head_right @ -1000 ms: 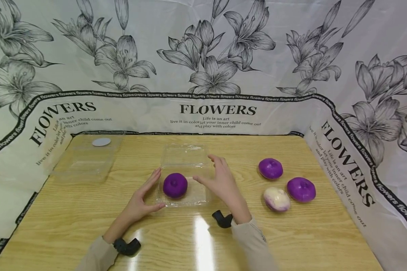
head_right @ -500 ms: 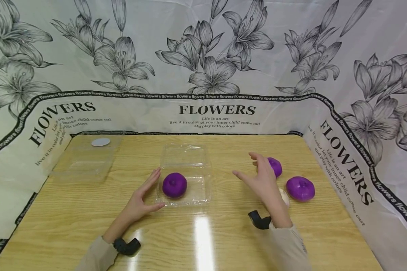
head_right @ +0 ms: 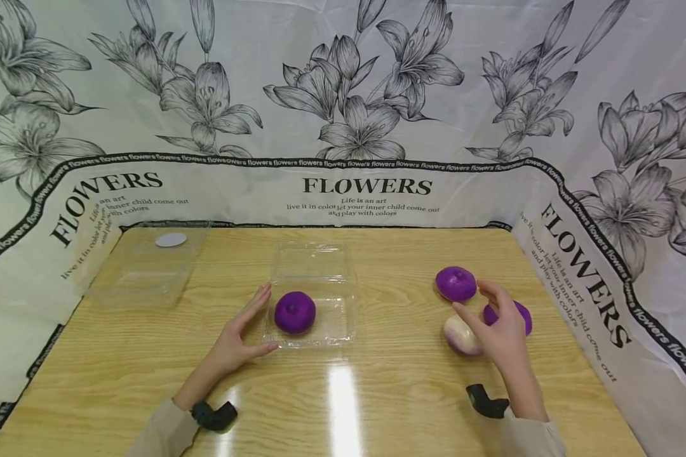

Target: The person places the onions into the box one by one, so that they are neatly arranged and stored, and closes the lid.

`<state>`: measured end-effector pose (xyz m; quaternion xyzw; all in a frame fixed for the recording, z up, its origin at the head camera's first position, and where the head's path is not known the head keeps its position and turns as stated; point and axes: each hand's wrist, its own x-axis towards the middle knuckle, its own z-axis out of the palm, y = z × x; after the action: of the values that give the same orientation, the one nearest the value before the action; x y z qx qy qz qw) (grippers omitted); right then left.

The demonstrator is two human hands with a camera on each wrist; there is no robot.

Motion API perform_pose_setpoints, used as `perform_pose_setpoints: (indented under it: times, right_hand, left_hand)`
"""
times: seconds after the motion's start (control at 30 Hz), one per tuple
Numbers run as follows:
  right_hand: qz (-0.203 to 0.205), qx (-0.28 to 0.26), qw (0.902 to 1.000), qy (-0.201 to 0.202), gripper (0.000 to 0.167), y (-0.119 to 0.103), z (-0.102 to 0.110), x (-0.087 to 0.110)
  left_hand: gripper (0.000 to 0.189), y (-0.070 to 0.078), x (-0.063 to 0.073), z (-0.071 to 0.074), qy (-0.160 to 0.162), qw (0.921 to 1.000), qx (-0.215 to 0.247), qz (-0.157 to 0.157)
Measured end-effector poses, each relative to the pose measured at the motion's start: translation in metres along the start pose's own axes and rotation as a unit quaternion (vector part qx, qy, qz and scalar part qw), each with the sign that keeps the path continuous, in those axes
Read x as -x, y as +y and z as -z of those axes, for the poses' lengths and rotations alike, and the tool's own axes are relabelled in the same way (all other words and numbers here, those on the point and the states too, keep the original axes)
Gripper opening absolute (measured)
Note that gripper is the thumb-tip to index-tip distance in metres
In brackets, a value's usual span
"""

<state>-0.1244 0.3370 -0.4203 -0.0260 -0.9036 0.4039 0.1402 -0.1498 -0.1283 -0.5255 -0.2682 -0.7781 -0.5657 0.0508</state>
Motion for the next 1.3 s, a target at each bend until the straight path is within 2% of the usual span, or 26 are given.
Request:
perform_pose_setpoints:
  times: [0.33,0.7,0.83,0.9,1.0,1.07,1.13,1.3]
  right_hand:
    - [-0.014,-0.041,0.9981,-0.044,0.07,0.028,-0.004,0.021]
    - [-0.026,-0.019,0.9967,-0.074,0.076,0.042,-0.012,0.027]
    - [-0.044,0.003,0.9954,-0.084,0.077,0.043,-0.012,0.029]
    - [-0.055,0.018,0.9942,-0.091,0.077,0.044,-0.013,0.03]
    - [-0.065,0.031,0.9926,-0.098,0.077,0.046,-0.014,0.03]
    - [-0.065,0.033,0.9926,-0.097,0.077,0.047,-0.015,0.03]
    - [-0.064,0.031,0.9928,-0.097,0.076,0.047,-0.015,0.03]
    - [-0.063,0.022,0.9933,-0.094,0.076,0.047,-0.016,0.03]
  left_hand:
    - [0.098,0.0,0.0,0.0,-0.002,1.0,0.001,0.008]
    - [0.098,0.001,0.0,-0.001,-0.002,1.0,0.005,0.005]
    - [0.099,0.001,0.0,0.0,-0.004,1.0,0.005,0.007]
    - [0.098,0.01,-0.001,0.0,-0.003,0.9999,0.006,0.008]
    - [0.099,0.011,-0.001,0.0,0.0,0.9999,0.007,0.011]
    - [0.099,0.011,-0.001,0.0,0.001,0.9998,0.006,0.017]
    - [0.1,0.001,0.0,-0.001,0.001,0.9999,0.003,0.016]
    - [0.098,0.0,0.0,0.0,-0.002,0.9999,0.004,0.013]
